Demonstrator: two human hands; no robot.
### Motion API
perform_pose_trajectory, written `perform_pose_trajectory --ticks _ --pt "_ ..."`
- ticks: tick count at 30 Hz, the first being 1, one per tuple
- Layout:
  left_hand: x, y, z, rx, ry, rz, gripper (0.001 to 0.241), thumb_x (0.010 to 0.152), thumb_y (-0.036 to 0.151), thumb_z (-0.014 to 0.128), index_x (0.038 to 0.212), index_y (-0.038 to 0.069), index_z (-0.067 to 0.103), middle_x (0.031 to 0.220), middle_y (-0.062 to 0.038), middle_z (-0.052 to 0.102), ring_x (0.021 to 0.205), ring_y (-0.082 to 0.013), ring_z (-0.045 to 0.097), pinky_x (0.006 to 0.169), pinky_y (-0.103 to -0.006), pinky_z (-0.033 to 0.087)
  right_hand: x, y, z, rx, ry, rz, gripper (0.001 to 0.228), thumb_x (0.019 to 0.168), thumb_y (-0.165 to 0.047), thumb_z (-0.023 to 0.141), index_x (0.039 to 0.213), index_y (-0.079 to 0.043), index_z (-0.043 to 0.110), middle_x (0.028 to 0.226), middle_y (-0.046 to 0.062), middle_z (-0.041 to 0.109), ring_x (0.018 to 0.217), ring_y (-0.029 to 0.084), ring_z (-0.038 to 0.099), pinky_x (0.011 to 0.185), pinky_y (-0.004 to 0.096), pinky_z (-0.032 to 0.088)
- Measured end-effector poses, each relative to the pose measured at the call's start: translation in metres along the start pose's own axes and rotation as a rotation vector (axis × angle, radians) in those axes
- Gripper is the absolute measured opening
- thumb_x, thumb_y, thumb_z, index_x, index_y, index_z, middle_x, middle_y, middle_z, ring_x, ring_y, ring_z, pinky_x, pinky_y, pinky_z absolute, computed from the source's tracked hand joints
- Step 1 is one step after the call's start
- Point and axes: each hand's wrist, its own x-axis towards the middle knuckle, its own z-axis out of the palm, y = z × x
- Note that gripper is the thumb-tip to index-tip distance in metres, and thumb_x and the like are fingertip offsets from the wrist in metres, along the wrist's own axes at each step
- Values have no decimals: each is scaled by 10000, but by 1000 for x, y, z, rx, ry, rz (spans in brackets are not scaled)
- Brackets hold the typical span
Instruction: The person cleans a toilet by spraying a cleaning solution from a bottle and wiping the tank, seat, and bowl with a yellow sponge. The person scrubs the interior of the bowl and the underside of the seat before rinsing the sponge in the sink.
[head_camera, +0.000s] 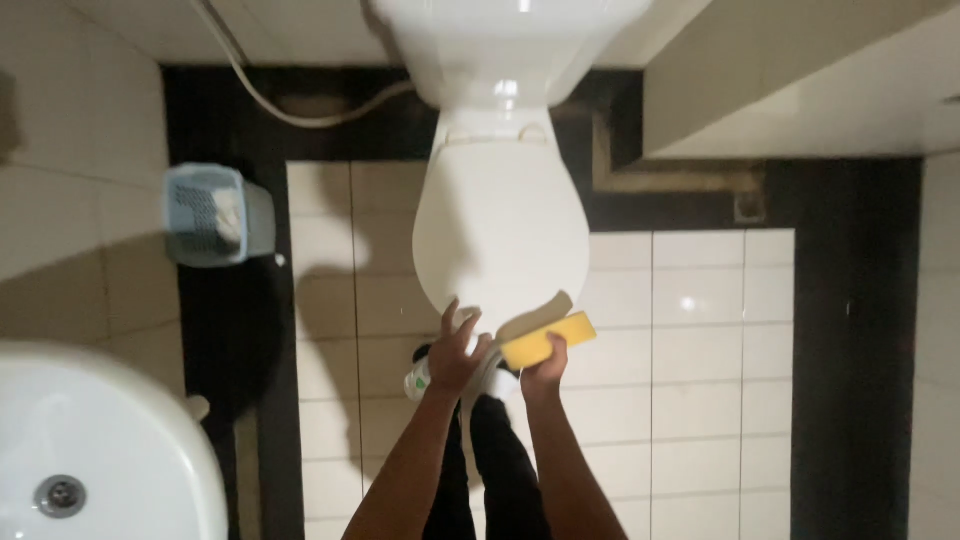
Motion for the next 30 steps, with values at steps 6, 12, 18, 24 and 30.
perform_pose_trajectory --ticks 6,12,18,24,30 --pt "45 68 -107 -63 49 70 514 867 468 756 1339 317 620 1559 -58 454 730 -347 761 570 -435 630 -90 -90 140 49 -116 -46 634 801 -330 683 1397 -151 560 1318 175 649 1148 374 661 1045 558 500" --pt "168 52 -93 200 405 157 326 935 563 682 1181 349 682 1333 32 609 799 -201 759 562 -323 604 -105 -154 257 14 -296 -40 604 803 -382 715 1332 -118 592 1234 155 685 1097 330 694 969 498 556" --pt "262 67 -119 124 187 26 403 900 728 633 1119 401 717 1058 145 682 863 -129 757 698 -334 618 -101 -188 345 -143 -438 -156 556 795 -309 752 1279 -112 561 1234 155 684 1145 359 673 1050 505 489" --pt "334 79 -147 -3 107 51 363 860 592 744 1122 342 750 1113 -28 716 1161 -247 698 899 -442 596 -63 -164 387 76 -269 -151 388 862 -298 736 1189 -159 580 1241 179 682 1128 369 674 1042 551 484" --pt "394 85 -167 -45 -94 15 451 901 694 635 1173 348 731 1103 26 759 1076 -246 725 912 -460 593 -94 -119 400 79 -122 -106 622 881 -366 735 1365 -81 470 1284 153 643 1154 351 654 1034 517 507"
